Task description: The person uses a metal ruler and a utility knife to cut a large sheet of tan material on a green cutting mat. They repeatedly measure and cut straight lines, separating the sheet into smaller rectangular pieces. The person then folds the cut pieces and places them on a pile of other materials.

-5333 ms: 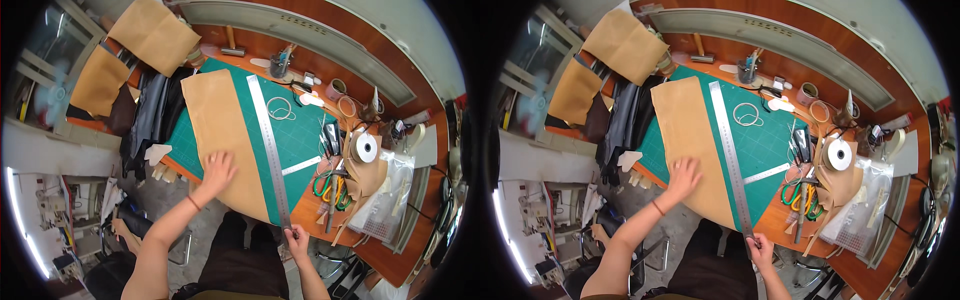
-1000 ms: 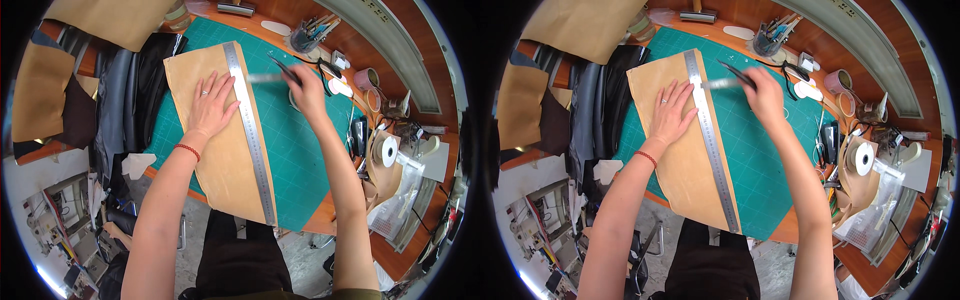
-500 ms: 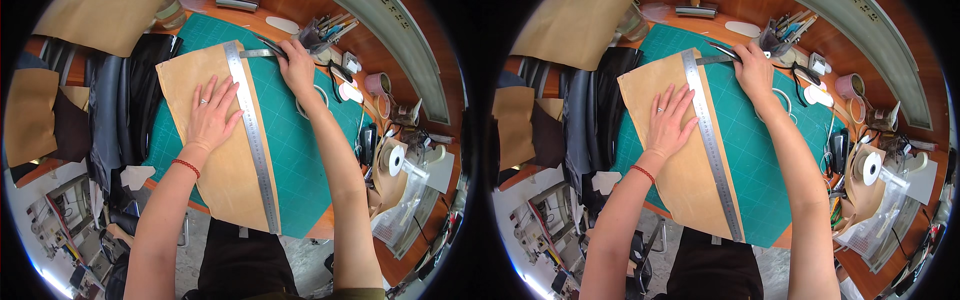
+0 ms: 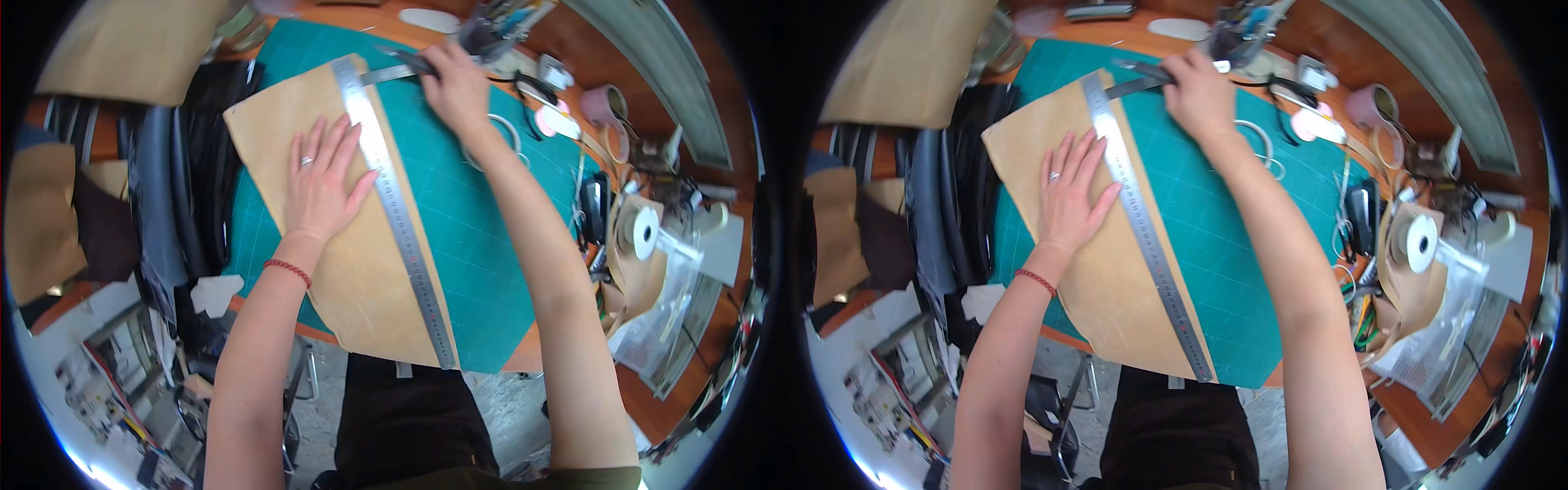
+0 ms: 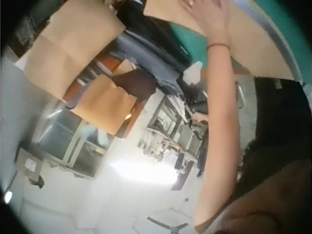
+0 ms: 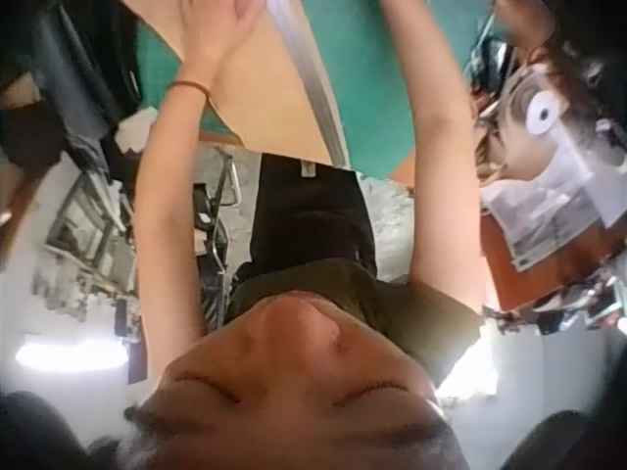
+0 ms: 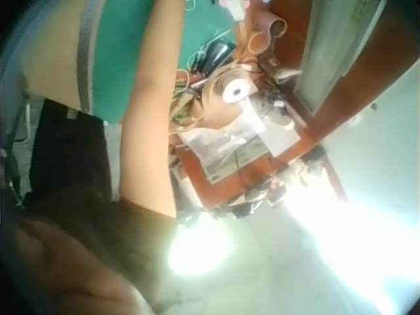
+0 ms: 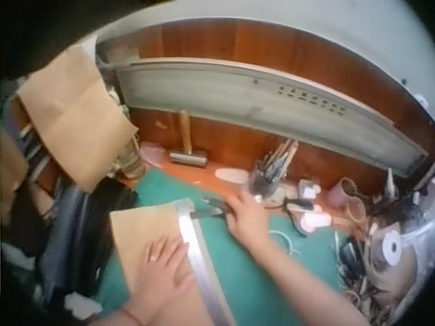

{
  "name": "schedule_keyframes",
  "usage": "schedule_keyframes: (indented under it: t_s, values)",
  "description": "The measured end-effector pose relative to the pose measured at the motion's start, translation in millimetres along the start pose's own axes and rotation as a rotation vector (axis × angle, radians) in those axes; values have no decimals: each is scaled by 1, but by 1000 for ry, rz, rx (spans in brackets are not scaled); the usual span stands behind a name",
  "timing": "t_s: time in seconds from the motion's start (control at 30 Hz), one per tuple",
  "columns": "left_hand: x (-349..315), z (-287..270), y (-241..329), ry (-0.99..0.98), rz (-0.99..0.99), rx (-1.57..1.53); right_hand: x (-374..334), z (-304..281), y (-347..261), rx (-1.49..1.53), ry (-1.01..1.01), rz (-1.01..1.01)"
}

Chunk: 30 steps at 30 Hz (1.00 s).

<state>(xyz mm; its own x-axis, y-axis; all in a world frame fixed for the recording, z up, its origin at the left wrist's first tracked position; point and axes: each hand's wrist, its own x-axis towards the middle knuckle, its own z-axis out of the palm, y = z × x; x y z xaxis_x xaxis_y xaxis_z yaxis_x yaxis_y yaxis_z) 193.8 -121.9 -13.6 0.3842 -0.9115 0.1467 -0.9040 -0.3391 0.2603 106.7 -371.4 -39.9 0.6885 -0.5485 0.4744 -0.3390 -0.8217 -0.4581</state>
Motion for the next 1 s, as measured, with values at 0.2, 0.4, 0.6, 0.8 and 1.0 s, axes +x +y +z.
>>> schedule_keyframes:
  t_s: [0.2,0.4,0.6,0.8,1.0]
  values:
    - [1,5,-4,4,41,43,16,-16,-14,10,-130,146]
    - [1,14,1,-9,76,55,-67,-145,-44,191,148,207]
    - [0,2,5,-13,118,71,-293,-199,-64,-130,97,609]
    - [2,5,2,-10,207,116,-332,-196,-73,-288,194,462]
    - [3,-2,39,-128,280,184,-353,-175,-72,-433,246,540]
